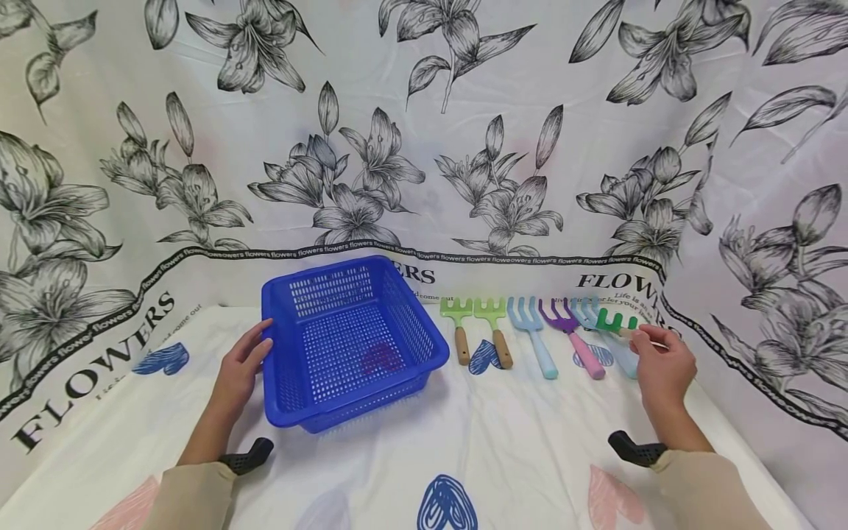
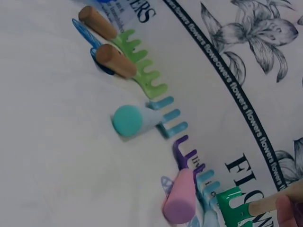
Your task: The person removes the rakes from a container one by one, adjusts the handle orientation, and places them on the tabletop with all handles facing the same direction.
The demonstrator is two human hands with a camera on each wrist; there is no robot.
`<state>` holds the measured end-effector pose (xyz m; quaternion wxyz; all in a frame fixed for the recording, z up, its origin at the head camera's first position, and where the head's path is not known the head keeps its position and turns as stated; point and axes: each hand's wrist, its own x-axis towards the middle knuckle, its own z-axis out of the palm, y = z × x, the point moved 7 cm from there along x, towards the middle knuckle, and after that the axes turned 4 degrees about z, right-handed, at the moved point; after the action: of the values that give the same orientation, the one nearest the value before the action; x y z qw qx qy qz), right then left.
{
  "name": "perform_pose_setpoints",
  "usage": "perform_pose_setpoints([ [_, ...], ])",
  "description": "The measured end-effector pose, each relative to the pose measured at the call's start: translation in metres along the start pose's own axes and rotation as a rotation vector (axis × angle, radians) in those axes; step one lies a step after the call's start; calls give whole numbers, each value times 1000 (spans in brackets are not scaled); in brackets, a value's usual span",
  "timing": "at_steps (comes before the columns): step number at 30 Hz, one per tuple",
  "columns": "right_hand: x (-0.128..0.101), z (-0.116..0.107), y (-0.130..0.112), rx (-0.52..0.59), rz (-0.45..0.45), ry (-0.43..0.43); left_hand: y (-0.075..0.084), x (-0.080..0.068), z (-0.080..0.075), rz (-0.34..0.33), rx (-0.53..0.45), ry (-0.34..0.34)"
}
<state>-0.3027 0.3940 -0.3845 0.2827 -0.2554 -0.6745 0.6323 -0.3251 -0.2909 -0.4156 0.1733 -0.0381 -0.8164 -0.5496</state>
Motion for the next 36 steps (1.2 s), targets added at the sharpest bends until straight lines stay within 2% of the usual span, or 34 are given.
perform_pose_setpoints([
  [7, 8, -11, 7, -112, -24, 48, -1, -1, -2, -5, -2, -3],
  [18, 21, -28, 27, -106, 47, 86, -3, -3, -2, 0, -6, 2],
  [27, 31, -48, 42, -276, 74, 104, -1, -2, 0, 2, -14, 0],
  [36, 36, -60, 49, -536, -1, 48, 0, -1, 0, -6, -10, 1],
])
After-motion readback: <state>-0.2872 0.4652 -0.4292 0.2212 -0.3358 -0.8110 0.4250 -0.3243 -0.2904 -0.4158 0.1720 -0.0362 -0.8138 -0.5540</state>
